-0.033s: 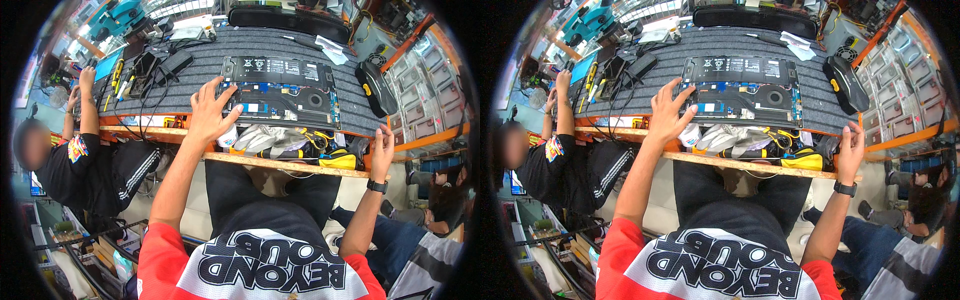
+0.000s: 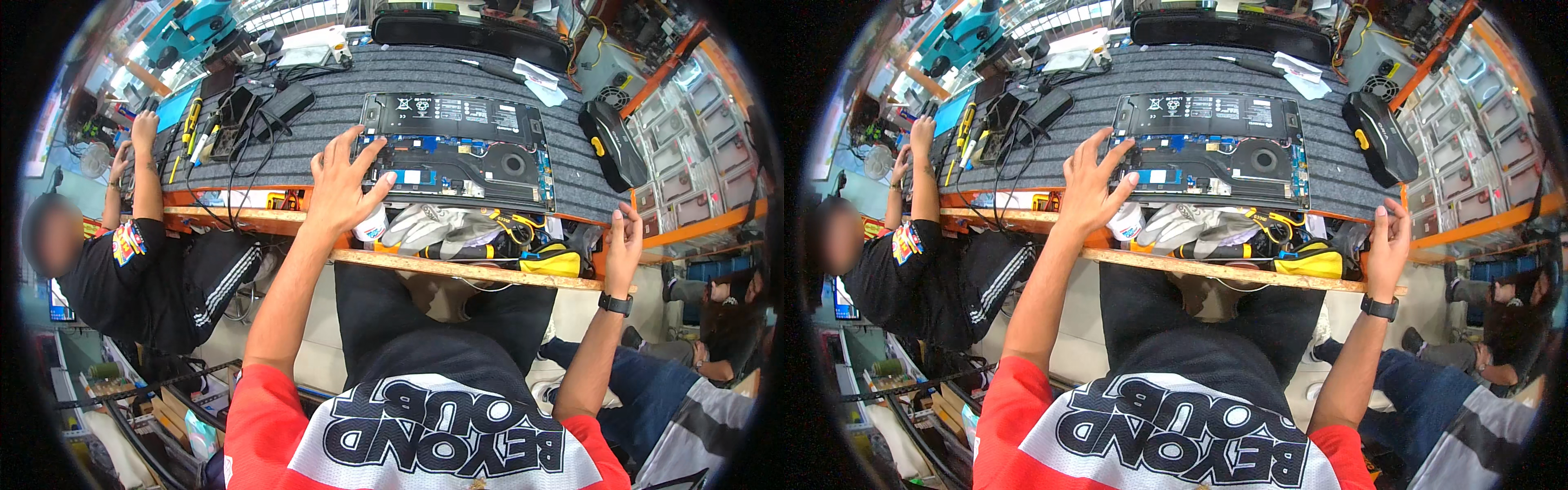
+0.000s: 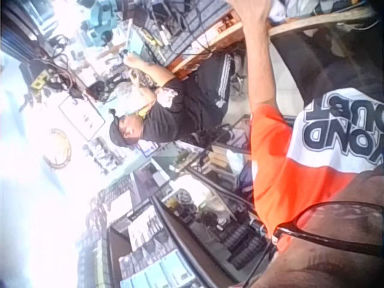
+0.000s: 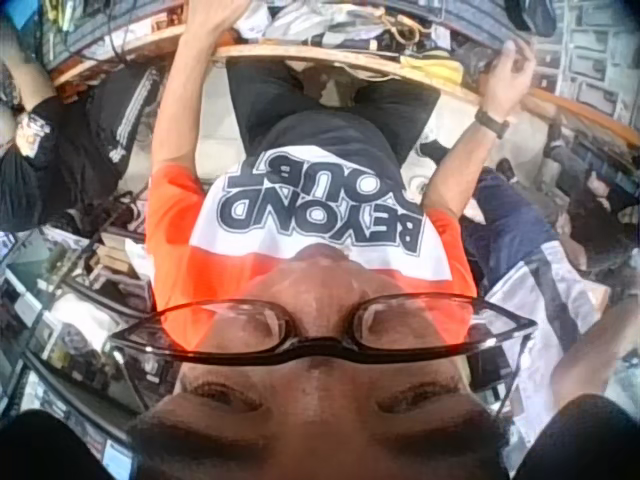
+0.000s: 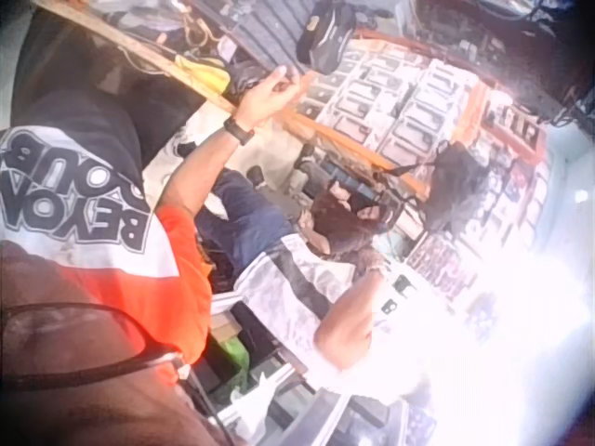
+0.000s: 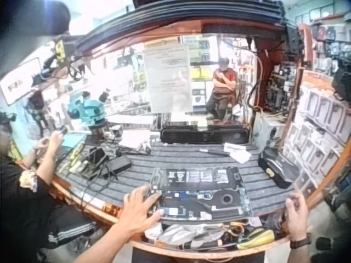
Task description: The person places a battery into a laptop chassis, connects a small internal cable by hand, and uses a screwdriver to secure it with screws. Then, the person places the bottom panel onto the laptop and presses it into place.
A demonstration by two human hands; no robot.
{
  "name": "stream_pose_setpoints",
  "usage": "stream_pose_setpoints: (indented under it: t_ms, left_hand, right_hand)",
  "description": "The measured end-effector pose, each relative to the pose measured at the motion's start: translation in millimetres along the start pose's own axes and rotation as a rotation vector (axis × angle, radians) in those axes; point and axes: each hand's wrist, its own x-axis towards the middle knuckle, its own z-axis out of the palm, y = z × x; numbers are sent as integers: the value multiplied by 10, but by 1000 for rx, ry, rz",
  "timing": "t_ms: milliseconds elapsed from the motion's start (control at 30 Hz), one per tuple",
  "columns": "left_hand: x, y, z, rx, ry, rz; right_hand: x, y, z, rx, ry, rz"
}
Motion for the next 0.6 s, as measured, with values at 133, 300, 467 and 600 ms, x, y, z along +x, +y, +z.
stream_pose_setpoints:
  t_ms: [133, 300, 467, 600]
  left_hand:
    - [-12, 20, -44, 31, -42, 1]
    - [16, 26, -84, 63, -35, 15]
    - [22, 16, -112, 47, -71, -7]
    - [9, -4, -168, -5, -81, -48]
  right_hand:
    - [-1, -23, -12, 1, -26, 22]
    - [-27, -42, 3, -6, -1, 26]
    - [-6, 12, -15, -85, 5, -13]
    - [23, 80, 0, -154, 22, -44]
